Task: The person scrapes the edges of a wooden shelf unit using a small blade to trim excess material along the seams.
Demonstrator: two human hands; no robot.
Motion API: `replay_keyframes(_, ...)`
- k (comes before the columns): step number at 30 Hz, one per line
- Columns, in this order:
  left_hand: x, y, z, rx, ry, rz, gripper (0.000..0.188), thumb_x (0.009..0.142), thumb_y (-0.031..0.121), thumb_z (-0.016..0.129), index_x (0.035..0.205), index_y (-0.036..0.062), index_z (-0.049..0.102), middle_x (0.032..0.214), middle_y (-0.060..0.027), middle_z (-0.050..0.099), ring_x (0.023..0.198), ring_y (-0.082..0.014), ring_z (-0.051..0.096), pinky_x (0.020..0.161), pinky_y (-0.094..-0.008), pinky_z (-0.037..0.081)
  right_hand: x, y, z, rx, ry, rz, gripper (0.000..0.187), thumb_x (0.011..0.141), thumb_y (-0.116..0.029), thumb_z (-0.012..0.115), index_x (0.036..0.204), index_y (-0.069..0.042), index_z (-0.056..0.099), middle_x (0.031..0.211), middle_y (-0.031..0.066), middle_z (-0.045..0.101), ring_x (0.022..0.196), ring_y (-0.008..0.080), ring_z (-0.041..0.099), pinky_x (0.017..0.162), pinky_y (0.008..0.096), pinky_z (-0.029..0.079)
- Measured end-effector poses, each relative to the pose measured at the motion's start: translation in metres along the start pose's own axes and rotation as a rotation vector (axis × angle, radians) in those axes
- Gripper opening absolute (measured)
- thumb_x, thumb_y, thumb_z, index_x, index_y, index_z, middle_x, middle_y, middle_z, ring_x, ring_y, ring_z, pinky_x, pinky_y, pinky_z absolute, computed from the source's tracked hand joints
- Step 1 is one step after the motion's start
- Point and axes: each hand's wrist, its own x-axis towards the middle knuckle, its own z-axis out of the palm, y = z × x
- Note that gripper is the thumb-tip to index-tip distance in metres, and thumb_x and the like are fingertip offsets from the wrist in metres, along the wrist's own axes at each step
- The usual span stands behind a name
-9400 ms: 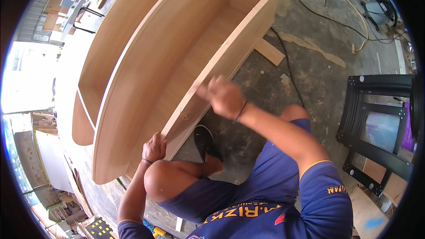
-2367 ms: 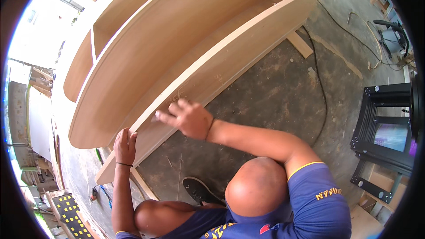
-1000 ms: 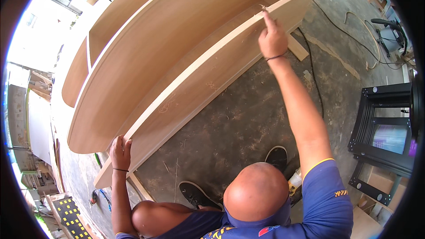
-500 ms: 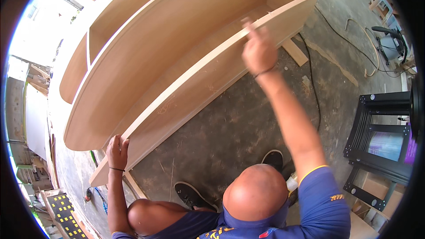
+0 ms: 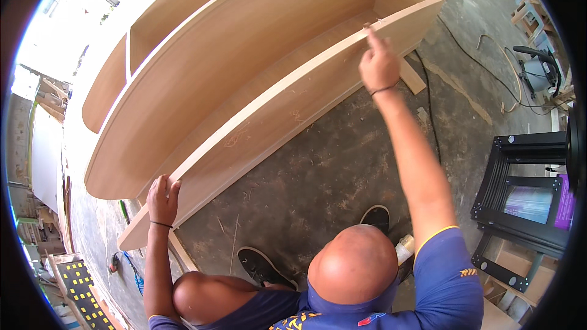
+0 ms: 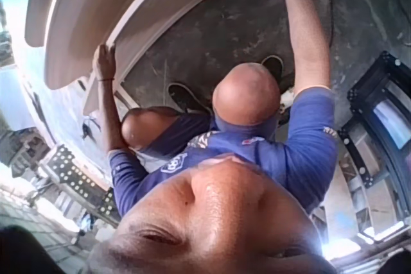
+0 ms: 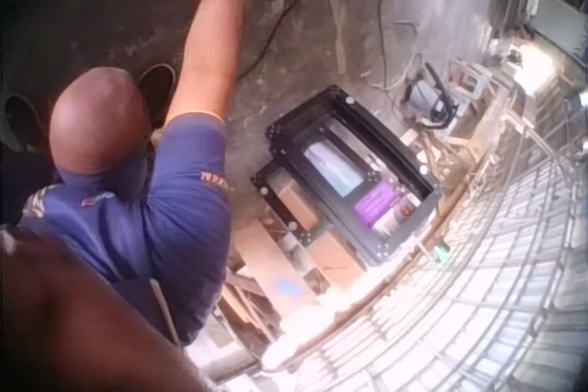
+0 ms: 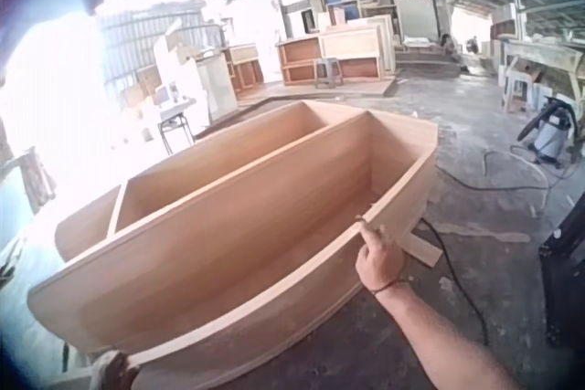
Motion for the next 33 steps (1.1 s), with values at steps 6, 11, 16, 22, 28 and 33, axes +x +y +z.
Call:
replay_keyframes(6,-0.007,-0.004,-0.005,-0.005,-0.009,-0.031,0.030,0.091,0.028,0.062,0.101,-0.0006,0.059,0.091,-0.0198,0.062,0.089,-0.0391,0.060,0.078,-0.0440,0.046,-0.097,-0.134,-0.010,0.320,-0.301,-0.506,0.054,0.083,0.000,0.050,0.134,-0.017,0.056,0.083,0.0157,0.058,0.080,0.0368,0.055,0.073,0.0456,0.049)
replay_keyframes(11,-0.007,-0.003,-0.005,-0.007,-0.003,-0.019,0.030,0.092,0.028,0.062,0.101,-0.0006,0.060,0.092,-0.0200,0.062,0.090,-0.0392,0.060,0.079,-0.0438,0.047,-0.016,-0.028,0.000,0.246,-0.040,0.130,0.036,0.090,-0.008,0.053,0.126,-0.007,0.058,0.109,0.0204,0.065,0.099,0.0372,0.063,0.083,0.0439,0.051)
replay_keyframes(16,0.000,0.002,-0.005,-0.015,-0.014,-0.012,0.031,0.091,0.029,0.062,0.101,-0.0006,0.059,0.092,-0.0198,0.062,0.090,-0.0390,0.060,0.079,-0.0436,0.047,-0.025,0.007,0.037,0.168,0.199,-0.054,0.045,0.088,-0.004,0.053,0.132,-0.011,0.056,0.095,0.0165,0.061,0.087,0.0364,0.060,0.076,0.0433,0.051)
replay_keyframes(22,-0.005,-0.011,-0.006,-0.030,-0.056,-0.038,0.031,0.090,0.029,0.064,0.101,-0.0001,0.059,0.092,-0.0195,0.062,0.090,-0.0389,0.060,0.079,-0.0434,0.047,-0.080,-0.095,0.021,0.370,0.015,-0.371,0.045,0.086,-0.005,0.057,0.130,-0.014,0.059,0.086,0.0098,0.061,0.077,0.0283,0.060,0.064,0.0402,0.050)
replay_keyframes(28,-0.002,-0.003,-0.006,-0.004,-0.017,-0.006,0.031,0.090,0.028,0.064,0.101,0.0002,0.059,0.092,-0.0190,0.062,0.090,-0.0385,0.060,0.079,-0.0434,0.047,-0.020,-0.023,0.030,0.113,0.233,-0.043,0.050,0.085,-0.001,0.054,0.135,-0.008,0.055,0.089,0.0137,0.060,0.074,0.0294,0.060,0.064,0.0420,0.050)
replay_keyframes(33,-0.002,-0.004,-0.005,-0.001,-0.045,-0.046,0.031,0.090,0.029,0.063,0.101,0.0000,0.059,0.092,-0.0190,0.062,0.090,-0.0383,0.060,0.080,-0.0434,0.047,-0.113,-0.144,0.027,0.502,-0.052,-0.505,0.052,0.081,-0.006,0.062,0.132,-0.015,0.060,0.068,0.0041,0.050,0.069,0.0239,0.053,0.066,0.0365,0.048)
